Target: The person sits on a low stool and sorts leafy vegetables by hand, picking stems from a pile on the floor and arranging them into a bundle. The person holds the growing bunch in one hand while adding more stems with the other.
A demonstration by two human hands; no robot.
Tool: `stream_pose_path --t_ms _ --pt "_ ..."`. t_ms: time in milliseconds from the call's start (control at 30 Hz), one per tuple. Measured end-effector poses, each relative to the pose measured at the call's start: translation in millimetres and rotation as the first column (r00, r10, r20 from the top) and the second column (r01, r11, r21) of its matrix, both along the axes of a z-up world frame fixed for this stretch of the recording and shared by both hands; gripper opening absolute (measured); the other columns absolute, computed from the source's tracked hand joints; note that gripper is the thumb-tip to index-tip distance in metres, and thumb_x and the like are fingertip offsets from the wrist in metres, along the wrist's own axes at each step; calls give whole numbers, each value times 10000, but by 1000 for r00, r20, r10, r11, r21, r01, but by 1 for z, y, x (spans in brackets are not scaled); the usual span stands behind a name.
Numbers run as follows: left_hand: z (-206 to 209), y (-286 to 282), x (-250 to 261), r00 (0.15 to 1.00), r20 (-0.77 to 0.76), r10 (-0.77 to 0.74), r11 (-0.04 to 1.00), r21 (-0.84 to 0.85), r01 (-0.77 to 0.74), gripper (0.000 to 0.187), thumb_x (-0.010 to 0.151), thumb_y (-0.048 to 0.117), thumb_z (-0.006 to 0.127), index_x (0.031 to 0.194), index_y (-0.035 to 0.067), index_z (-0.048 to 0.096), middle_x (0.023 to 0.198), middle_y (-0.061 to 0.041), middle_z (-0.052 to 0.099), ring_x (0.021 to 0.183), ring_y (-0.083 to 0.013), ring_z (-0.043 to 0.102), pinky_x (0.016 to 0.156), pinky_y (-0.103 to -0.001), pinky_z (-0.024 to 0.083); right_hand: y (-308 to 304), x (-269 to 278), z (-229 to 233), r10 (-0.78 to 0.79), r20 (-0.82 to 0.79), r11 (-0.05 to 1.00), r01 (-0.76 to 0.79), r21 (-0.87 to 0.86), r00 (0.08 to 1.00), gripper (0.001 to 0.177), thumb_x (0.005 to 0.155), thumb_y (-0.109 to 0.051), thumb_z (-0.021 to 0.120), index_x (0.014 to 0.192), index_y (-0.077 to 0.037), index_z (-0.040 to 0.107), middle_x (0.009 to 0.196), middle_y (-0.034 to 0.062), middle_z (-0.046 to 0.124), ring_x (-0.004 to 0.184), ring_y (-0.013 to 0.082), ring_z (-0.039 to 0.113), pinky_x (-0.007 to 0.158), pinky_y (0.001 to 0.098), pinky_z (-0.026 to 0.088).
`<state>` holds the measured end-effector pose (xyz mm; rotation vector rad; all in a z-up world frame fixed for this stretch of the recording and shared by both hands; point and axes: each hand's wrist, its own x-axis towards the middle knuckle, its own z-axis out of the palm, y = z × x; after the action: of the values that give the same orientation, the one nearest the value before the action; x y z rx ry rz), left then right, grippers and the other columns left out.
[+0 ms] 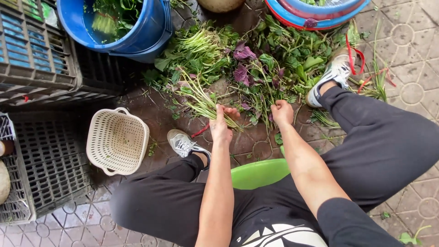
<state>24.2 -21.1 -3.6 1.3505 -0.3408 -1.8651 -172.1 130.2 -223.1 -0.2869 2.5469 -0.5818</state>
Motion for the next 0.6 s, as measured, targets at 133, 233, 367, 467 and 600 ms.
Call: stream_pose_path --t_ms 133,233,367,467,600 --pt "-13 -5 -9 998 54 -34 999 -7 34 254 1137 326 681 1013 104 676 640 -32 531 473 -133 491 417 -289 457 -10 -15 15 135 12 983 -135 126 991 241 910 -424 803 1116 -307 845 1120 -38 659 1039 283 754 916 480 647" --pt "-29 6 -8 998 16 -65 998 7 65 217 1092 288 774 1055 81 721 620 -8 447 452 -104 377 396 -247 368 -3 -20 37 141 -74 980 -150 -130 987 199 979 -310 714 1039 -145 806 1026 160 730 1086 445 739 962 580 602" --pt "-32 16 -26 995 25 -101 995 -4 101 243 995 202 893 975 68 691 557 -18 483 404 -88 395 359 -243 368 -19 -16 148 -19 374 768 253 -589 927 249 1102 -187 675 1251 -7 588 819 80 679 649 140 664 593 272 560" --pt "-3 25 -39 989 26 -148 988 -35 149 276 953 207 937 976 70 699 570 -37 533 404 -91 435 360 -254 397 -23 5 219 79 292 650 173 -740 953 198 1092 -109 689 1229 -3 593 789 61 663 607 113 633 580 240 494" --pt "-20 33 -48 980 31 -195 976 -88 197 322 932 252 963 921 56 709 600 -78 608 423 -111 510 369 -292 444 -26 41 262 243 119 613 -57 -788 963 122 1057 -65 727 1162 -22 683 844 114 715 653 142 666 591 291 522"
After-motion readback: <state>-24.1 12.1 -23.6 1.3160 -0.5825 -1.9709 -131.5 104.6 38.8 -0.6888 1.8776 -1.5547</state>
